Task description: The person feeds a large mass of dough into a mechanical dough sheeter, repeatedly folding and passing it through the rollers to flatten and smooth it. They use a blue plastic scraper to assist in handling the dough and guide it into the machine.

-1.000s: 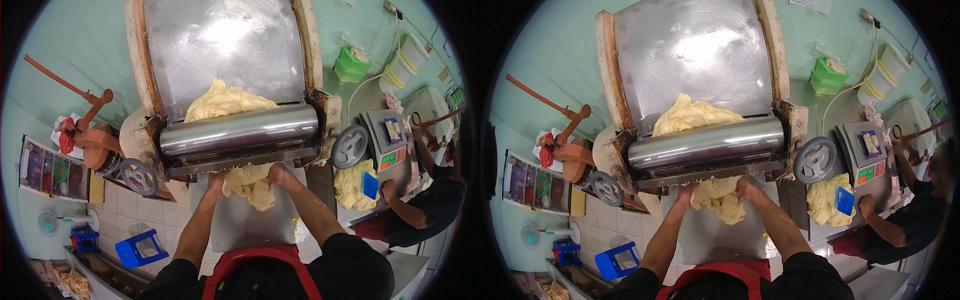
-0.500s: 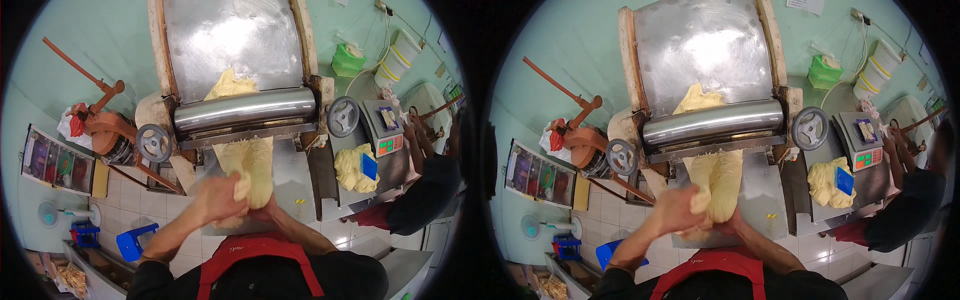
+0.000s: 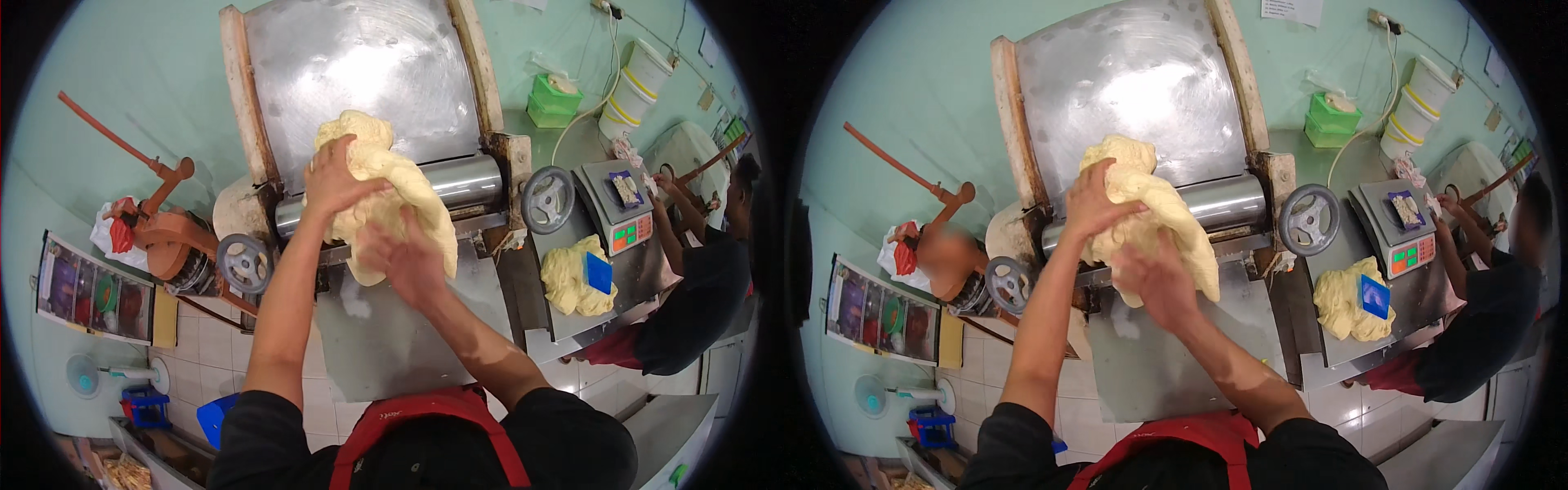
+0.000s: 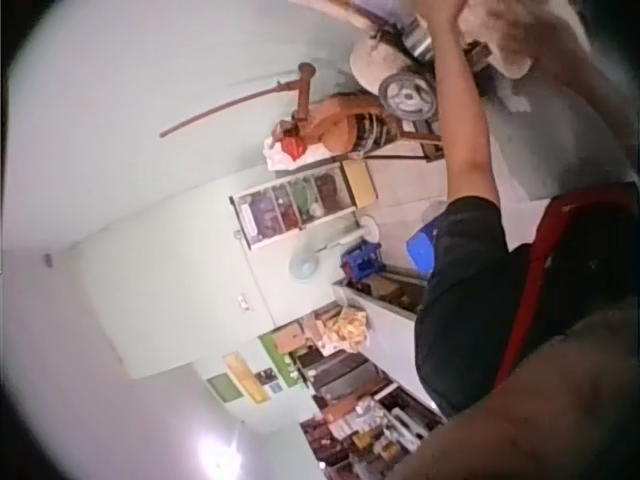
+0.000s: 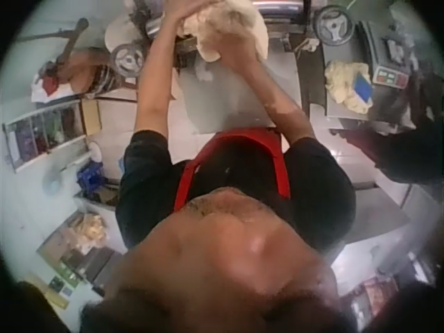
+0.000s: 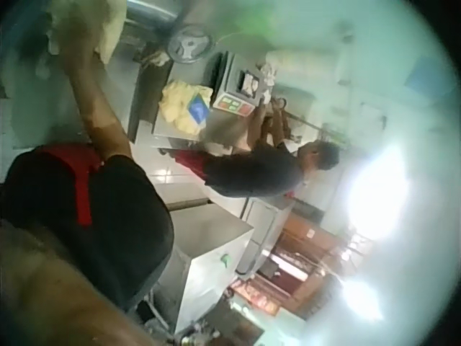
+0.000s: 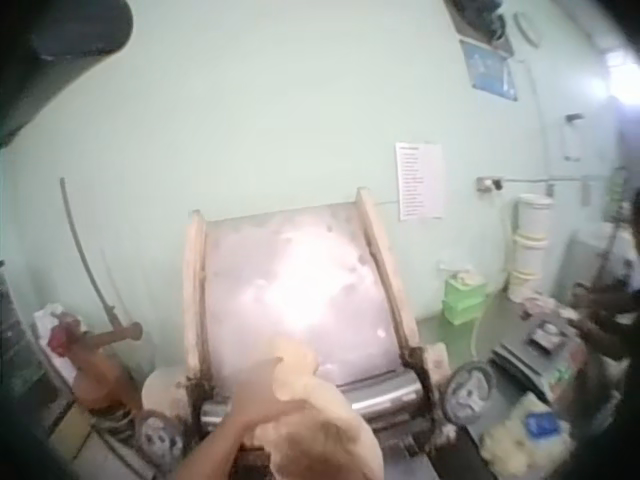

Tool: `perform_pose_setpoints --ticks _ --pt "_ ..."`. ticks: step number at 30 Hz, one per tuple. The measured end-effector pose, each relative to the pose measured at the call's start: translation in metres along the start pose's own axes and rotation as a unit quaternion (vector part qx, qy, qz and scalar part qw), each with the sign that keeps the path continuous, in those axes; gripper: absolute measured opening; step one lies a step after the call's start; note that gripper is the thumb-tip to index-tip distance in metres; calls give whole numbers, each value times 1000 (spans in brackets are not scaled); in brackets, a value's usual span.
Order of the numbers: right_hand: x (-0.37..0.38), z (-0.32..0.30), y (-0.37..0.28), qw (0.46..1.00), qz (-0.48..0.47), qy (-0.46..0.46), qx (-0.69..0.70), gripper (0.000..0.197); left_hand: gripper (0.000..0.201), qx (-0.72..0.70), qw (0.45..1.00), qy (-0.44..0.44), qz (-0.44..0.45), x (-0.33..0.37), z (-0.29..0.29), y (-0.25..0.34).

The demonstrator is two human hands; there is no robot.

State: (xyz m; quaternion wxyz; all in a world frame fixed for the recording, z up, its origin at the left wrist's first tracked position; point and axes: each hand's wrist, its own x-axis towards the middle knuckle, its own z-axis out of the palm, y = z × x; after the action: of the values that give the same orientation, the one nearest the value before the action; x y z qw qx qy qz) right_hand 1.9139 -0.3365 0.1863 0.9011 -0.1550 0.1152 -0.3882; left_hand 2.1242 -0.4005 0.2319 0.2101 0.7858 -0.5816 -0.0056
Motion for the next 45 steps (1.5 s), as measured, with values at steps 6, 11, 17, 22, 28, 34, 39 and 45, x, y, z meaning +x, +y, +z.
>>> perform_pose_setpoints --ticks 6,11,17,22,28,34,39,45 --pt "-80 -157 56 949 222 126 -187 44 88 48 991 23 -119 39 8 45" --pt "-104 -201 72 903 296 177 -256 26 71 48 992 40 -107 61 20 38" --pt "-97 -181 57 891 215 205 -344 22 72 35 994 6 -103 68 16 43" --pt "-143 -192 63 880 170 202 -394 24 91 56 994 35 -82 67 45 11" --pt "-221 -241 81 815 192 271 -474 30 99 -26 998 25 -59 -7 44 33" --pt "-240 -251 92 783 173 253 -542 33 98 53 998 19 24 -78 56 38" --pt "-220 -234 83 785 202 236 -535 36 80 -10 974 127 187 -172 99 17" --pt "-179 -244 48 786 183 255 -532 33 97 -244 967 30 61 -285 168 -29"
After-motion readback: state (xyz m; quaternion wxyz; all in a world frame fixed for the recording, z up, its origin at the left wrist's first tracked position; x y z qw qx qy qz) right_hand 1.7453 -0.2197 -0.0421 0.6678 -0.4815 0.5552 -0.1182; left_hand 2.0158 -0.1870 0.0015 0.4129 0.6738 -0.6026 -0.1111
